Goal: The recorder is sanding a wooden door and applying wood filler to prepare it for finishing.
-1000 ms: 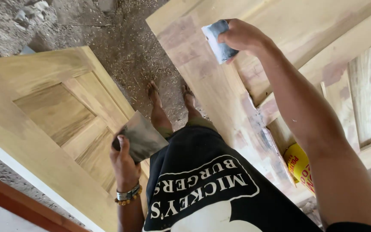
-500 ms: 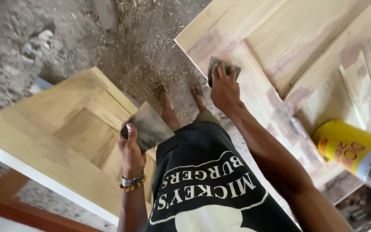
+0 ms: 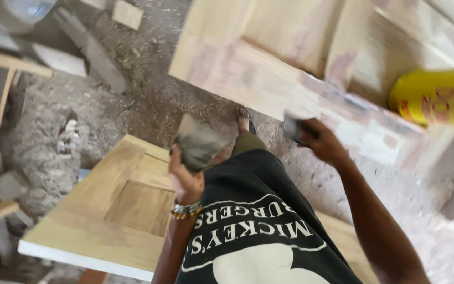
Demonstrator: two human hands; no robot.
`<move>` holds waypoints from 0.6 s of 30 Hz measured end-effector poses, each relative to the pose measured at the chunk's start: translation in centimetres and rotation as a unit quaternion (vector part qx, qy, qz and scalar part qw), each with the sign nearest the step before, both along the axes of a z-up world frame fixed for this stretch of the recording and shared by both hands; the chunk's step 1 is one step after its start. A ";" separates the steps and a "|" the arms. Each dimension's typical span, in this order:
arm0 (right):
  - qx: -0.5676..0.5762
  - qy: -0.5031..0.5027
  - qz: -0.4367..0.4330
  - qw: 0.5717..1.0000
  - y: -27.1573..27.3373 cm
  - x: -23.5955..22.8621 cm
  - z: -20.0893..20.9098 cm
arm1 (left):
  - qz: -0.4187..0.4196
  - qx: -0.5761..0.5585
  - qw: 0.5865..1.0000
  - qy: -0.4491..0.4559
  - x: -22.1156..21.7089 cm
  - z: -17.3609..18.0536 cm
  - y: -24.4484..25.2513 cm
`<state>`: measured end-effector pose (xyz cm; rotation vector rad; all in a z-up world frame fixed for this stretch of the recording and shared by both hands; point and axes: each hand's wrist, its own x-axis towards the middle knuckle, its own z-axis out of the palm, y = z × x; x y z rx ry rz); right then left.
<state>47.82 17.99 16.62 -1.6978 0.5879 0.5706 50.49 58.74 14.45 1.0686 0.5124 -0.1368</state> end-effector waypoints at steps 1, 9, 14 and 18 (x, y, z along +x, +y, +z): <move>-0.001 0.001 -0.024 1.000 0.8 -1.0 2.8 | -0.024 -0.001 1.000 0.001 0.3 1.0 -1.5; -0.044 -0.293 -0.465 0.834 2.8 -12.3 11.3 | -0.326 -0.141 0.925 0.135 2.4 5.5 -18.6; 0.056 -0.318 -0.653 0.685 3.5 -19.1 4.1 | -0.446 -0.157 0.869 0.144 -4.4 6.7 -24.7; -0.083 -0.168 -0.496 0.848 3.6 -19.8 3.6 | -0.521 -0.041 0.851 0.057 -6.8 5.8 -27.9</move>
